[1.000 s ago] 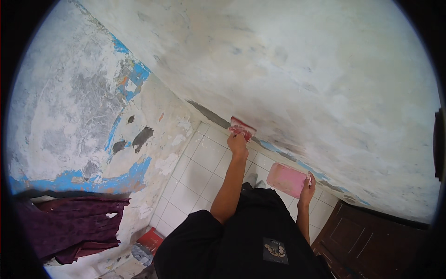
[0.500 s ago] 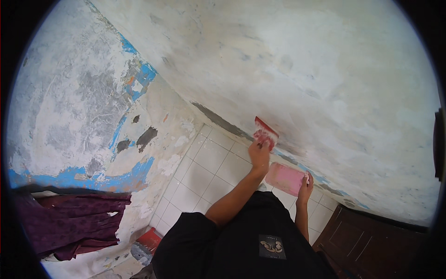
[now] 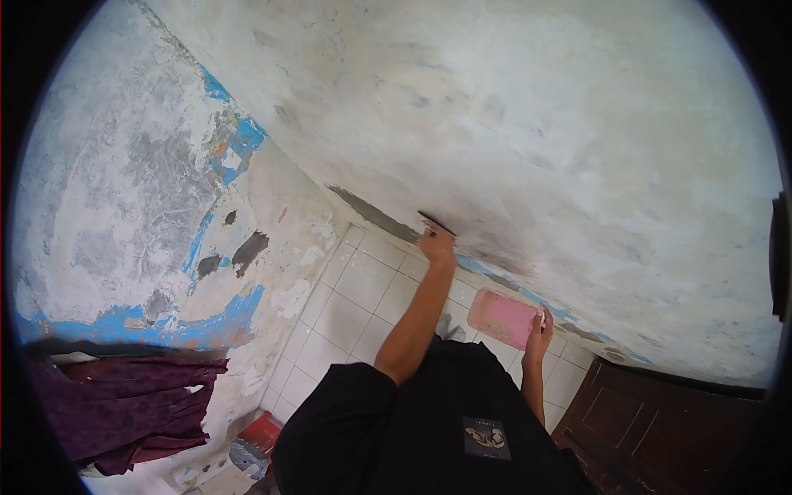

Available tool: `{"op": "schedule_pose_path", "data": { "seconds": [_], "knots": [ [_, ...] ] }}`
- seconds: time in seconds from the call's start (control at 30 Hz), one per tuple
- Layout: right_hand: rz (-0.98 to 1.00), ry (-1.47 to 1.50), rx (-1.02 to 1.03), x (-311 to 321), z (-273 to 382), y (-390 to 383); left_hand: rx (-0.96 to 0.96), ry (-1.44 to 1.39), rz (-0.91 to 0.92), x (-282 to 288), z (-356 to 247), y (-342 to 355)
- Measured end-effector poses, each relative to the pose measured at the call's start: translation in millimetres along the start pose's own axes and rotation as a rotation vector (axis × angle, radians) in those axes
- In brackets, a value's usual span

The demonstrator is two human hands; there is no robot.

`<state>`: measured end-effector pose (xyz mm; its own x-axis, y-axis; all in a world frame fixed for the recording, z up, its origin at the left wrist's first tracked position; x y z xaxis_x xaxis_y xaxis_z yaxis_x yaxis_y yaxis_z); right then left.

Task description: The person applies putty to a damaged section of a wall using a scraper.

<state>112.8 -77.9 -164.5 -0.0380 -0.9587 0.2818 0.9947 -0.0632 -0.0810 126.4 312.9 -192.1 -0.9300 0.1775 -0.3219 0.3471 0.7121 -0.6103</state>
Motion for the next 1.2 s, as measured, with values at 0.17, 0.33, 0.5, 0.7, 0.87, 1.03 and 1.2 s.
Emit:
{"op": "schedule_pose_path", "data": {
  "seconds": [0.17,0.33,0.5,0.7,0.87,1.03,1.2],
  "knots": [
    [0.003,-0.001,-0.013,7.8,4.2,5.4,-0.164,0.025,0.101,-22.8,-25.4,-106.7],
    [0.044,0.027,0.074,-13.3,16.6,16.1,-0.094,-0.040,0.085,-24.3,-18.3,-71.5],
    [0.047,-0.036,0.024,-1.0,3.0,15.8,0.000,-0.124,0.159,-75.7,-24.1,-127.1],
    [0.019,-0.035,0.006,9.8,-1.2,16.5,0.030,-0.030,0.273,-28.1,-21.4,-155.7],
    [0.181,0.080,0.046,-45.6,30.8,-1.6,-0.618,0.709,0.226,27.0,-36.3,9.0],
    [0.011,0.065,-0.026,25.5,-20.3,-1.2,0.151,-0.169,0.325,-35.7,-32.6,-115.7],
    [0.065,0.078,-0.072,8.2,-11.0,-10.3,-0.013,-0.021,0.201,75.4,-78.9,-109.6]
  ]
}}
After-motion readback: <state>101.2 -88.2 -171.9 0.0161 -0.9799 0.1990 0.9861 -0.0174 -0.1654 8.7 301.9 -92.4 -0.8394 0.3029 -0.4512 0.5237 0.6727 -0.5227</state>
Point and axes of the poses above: each hand's wrist, its own y-axis towards the middle knuckle, its own x-axis out of the back of the hand, z = x × y, the point moved 8 cm from there along y, towards the middle knuckle, and after that the axes turned 8 degrees about x, right-handed, at the moved point
